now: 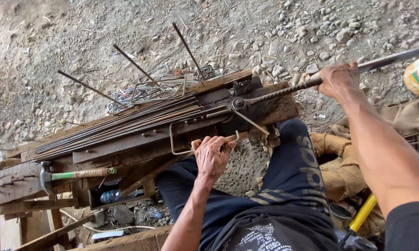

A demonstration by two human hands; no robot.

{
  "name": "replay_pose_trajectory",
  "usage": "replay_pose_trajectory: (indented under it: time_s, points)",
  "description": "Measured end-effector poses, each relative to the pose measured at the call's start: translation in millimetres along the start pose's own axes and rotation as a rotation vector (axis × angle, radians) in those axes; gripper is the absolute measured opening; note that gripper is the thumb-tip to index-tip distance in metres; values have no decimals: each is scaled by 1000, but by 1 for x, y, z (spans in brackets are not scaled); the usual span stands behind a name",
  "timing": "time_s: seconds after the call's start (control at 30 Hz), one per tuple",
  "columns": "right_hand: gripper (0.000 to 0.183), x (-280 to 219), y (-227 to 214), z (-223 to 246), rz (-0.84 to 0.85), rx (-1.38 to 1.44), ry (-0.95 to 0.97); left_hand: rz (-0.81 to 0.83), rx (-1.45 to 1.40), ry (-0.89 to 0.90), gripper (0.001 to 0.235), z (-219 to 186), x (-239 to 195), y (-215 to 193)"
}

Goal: The person uses a manual rebar bending machine to bend metal rods into rectangular shapes. They insert each rod, rotate the crank to bend it, and remove the finished piece, repeating the process multiple times.

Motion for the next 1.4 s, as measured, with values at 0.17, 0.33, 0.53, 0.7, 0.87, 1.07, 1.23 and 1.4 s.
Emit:
replay_pose_trajectory:
  time_s: [0.17, 0.33, 0.53, 0.7, 0.87, 1.07, 1.23, 1.4]
  points:
    - [45, -35, -3, 23, -39, 2128, 568, -54, 6, -5, 31, 2, -3, -2]
    - [51, -96, -27, 39, -60, 2393, 659, -93, -1, 19, 31, 4, -7, -1]
    - [51, -114, -42, 54, -11, 2454, 669, -91, 2, 12, 31, 9, -7, 4]
    - [51, -113, -44, 56, -54, 2452, 709, -96, 18, 4, 24, 9, -7, 4]
    - [48, -110, -49, 61, -106, 2460, 762, -119, -2, 24, 30, 10, -8, 3]
    - [47, -96, -54, 75, -123, 2440, 788, -143, -18, 29, 26, 7, -7, -4]
    - [44, -101, -56, 74, -112, 2458, 775, -157, -15, 45, 23, 3, -9, -5]
    - [46, -92, -54, 79, -95, 2455, 778, -168, -1, 50, 25, 4, -5, -4]
Point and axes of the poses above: each hand's wrist, its own x-axis towards the middle knuckle, its own y-axis out of the palm, z = x × y, the point moved 10 cm from there along x, towards the middle knuckle, and after that the axes turned 7 degrees about -z, right-handed, at the moved point
